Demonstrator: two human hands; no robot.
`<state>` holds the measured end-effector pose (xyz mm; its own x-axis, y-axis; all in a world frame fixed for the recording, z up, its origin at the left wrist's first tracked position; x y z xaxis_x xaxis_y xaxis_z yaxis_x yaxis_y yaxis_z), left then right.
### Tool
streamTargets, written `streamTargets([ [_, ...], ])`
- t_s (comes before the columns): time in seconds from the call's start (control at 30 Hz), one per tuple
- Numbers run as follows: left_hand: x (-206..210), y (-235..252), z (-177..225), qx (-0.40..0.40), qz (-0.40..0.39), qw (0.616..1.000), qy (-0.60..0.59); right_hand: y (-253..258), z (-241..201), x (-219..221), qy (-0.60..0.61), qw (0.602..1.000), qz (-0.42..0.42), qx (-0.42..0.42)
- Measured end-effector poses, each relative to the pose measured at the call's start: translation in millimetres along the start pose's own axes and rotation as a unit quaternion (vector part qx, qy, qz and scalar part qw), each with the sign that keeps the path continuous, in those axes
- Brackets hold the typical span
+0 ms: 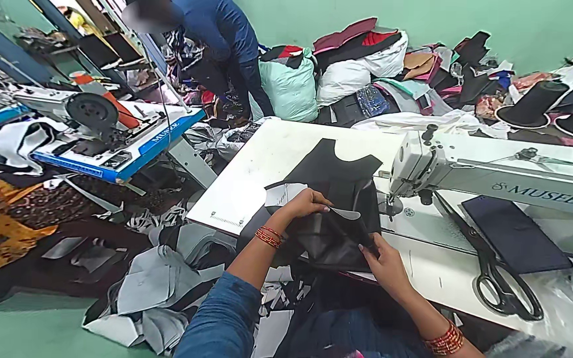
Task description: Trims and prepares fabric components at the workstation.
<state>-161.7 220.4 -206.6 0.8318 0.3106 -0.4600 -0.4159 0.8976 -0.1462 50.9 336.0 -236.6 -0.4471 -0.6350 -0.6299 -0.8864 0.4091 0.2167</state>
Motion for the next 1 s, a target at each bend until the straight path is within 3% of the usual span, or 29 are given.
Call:
streamTargets([
  [0.43, -1.5, -1.5, -1.2, -0.019, 0.046, 0.999, 0.010, 0.2, 0.0, -0.4, -0.005, 1.000, 0.002, 0.000],
  [0.63, -0.4, -6.6, -3.3, 0.106, 0.078, 0.991, -0.013, -1.7, -9.5, -2.9, -0.037, 0.999, 0.003, 0.012],
  [1.0, -0.5, -7.1, -5.5, 0.149, 0.090, 0.985, -0.006, 2.1, -25.0, -2.8, -0.134, 0.989, -0.011, 0.056],
])
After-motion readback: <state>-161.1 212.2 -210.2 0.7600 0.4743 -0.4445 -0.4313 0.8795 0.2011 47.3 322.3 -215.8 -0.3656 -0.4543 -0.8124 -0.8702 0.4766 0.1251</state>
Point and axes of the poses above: each hand's wrist, its own y-axis towards the middle knuckle, its own x-axis out of the palm, z = x × y, the point moved 8 cm from there along y, towards the middle knuckle, and after that the axes turned 9 degrees about -y, right-handed, at the moved point
